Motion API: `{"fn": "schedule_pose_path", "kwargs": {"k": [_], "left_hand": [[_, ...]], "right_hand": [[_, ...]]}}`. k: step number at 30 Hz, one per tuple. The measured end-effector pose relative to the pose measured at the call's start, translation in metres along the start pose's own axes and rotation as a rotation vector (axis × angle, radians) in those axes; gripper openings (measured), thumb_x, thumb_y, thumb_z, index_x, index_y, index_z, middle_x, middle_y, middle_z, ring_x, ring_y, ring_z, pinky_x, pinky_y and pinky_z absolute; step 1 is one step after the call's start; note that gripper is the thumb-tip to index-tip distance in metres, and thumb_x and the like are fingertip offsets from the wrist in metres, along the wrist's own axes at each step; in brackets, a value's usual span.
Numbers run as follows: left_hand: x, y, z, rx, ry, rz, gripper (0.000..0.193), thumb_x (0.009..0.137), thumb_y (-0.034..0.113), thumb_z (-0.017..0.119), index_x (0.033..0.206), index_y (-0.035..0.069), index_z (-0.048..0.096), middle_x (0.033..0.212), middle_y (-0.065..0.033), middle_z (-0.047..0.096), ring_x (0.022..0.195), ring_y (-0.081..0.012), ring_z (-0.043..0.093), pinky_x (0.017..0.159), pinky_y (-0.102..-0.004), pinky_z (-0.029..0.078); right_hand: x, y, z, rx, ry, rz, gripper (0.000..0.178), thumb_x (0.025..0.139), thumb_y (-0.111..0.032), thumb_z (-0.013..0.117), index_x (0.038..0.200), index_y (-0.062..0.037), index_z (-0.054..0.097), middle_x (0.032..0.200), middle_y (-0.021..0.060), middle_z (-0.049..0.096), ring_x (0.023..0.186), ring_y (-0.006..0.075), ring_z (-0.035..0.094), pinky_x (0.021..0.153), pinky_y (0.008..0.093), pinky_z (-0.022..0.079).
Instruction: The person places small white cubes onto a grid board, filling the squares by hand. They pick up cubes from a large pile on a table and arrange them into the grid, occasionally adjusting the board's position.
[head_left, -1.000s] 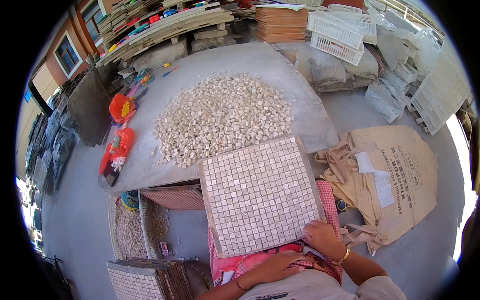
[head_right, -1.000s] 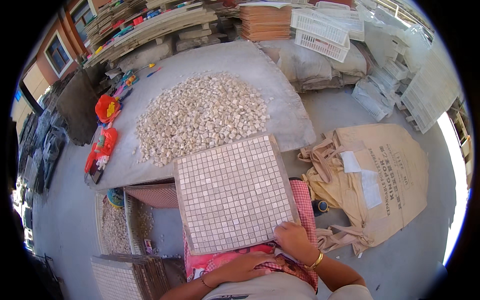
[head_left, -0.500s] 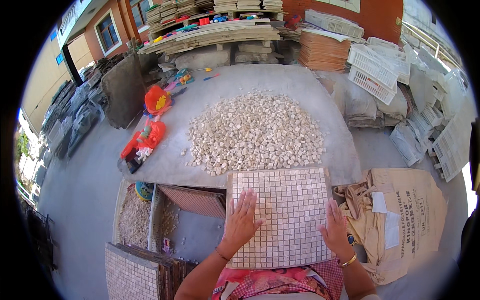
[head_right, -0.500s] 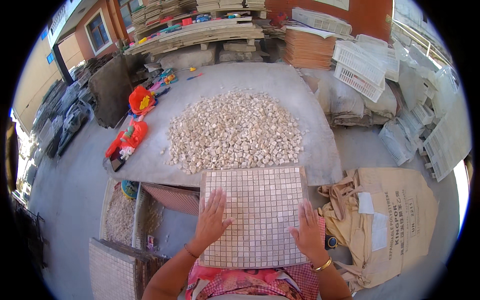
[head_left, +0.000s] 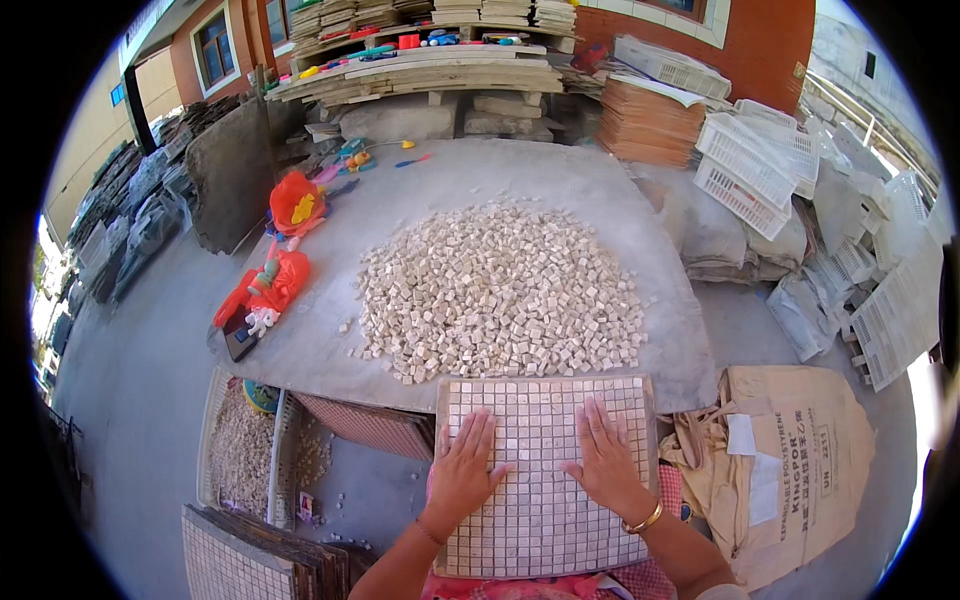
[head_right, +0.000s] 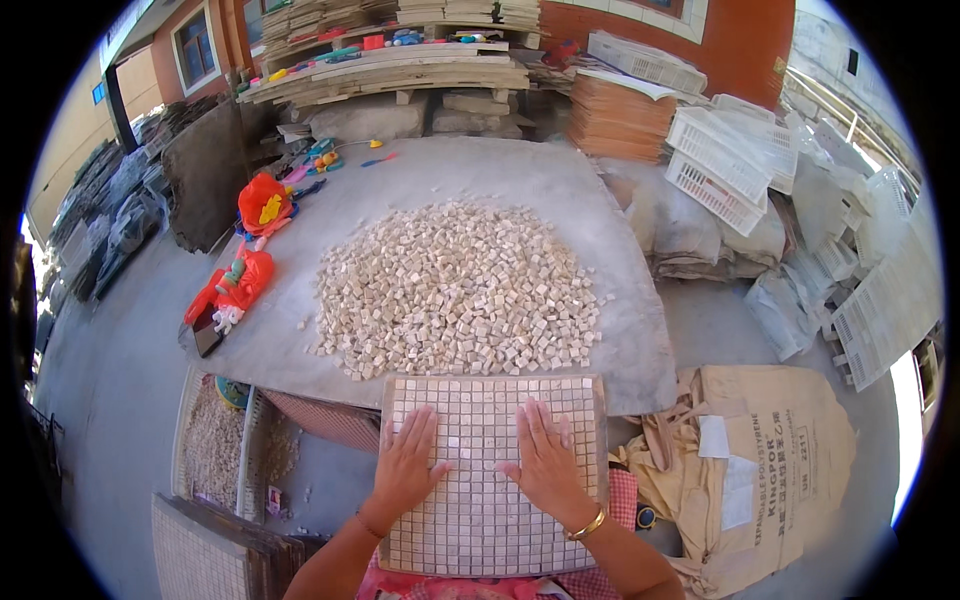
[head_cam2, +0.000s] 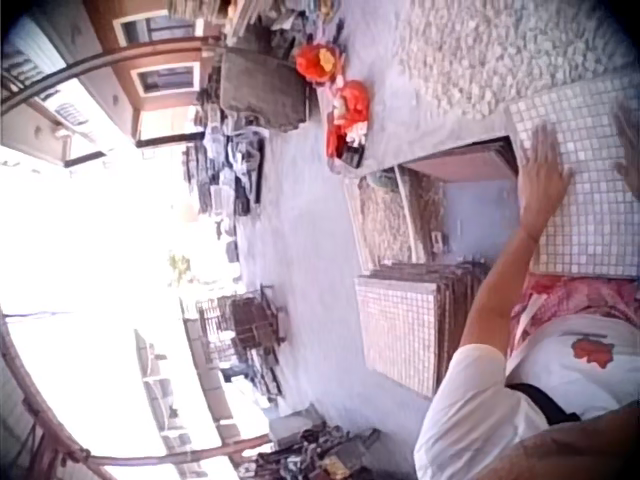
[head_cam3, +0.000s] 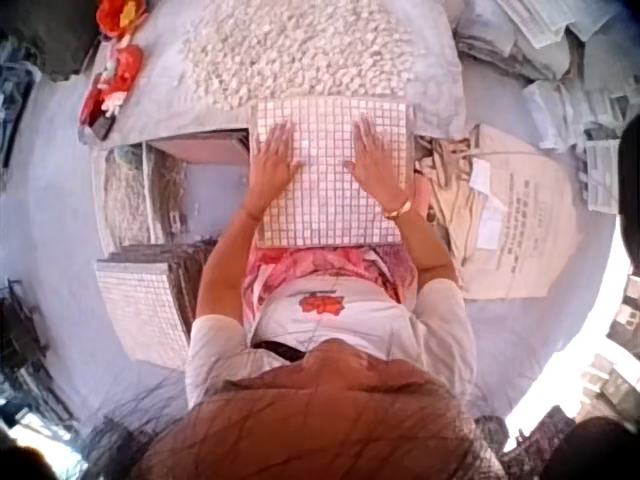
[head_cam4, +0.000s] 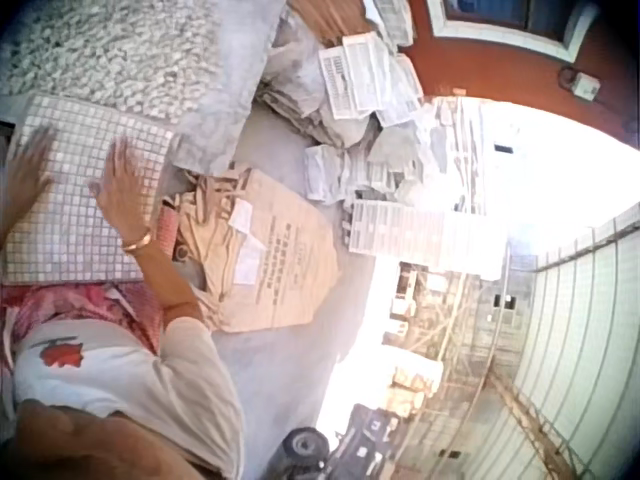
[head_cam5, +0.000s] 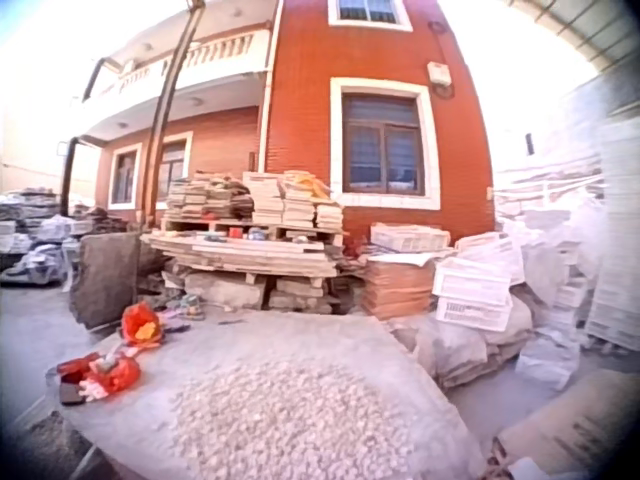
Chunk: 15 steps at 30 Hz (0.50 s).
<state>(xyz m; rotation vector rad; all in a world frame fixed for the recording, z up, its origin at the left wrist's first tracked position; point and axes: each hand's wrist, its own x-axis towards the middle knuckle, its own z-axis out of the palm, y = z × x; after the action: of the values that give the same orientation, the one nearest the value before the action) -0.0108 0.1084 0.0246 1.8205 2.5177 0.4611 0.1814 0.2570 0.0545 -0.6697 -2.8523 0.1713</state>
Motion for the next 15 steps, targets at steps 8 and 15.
{"fn": "schedule_pose_path", "kwargs": {"k": [8,15], "left_hand": [[0.001,-0.001,-0.003,-0.028,0.032,0.004,0.075,0.084,0.049,0.055,0.141,0.005,0.032,0.147,-0.0104,0.033,0.136,-0.0249,0.031,0.110,-0.0508,0.020],[-0.001,0.001,-0.004,-0.022,0.015,-0.005,0.076,0.083,0.047,0.059,0.140,0.005,0.033,0.146,-0.0105,0.034,0.136,-0.0252,0.031,0.110,-0.0516,0.020]], "right_hand": [[0.022,-0.009,0.005,0.045,-0.009,-0.040,0.083,0.088,-0.056,0.043,0.140,0.0060,0.027,0.147,0.0228,0.024,0.138,0.0347,0.021,0.110,0.0541,0.016],[0.022,-0.011,0.024,0.080,-0.017,-0.083,0.082,0.088,-0.057,0.040,0.140,0.0056,0.027,0.148,0.0221,0.023,0.138,0.0347,0.022,0.108,0.0554,0.018]]}}
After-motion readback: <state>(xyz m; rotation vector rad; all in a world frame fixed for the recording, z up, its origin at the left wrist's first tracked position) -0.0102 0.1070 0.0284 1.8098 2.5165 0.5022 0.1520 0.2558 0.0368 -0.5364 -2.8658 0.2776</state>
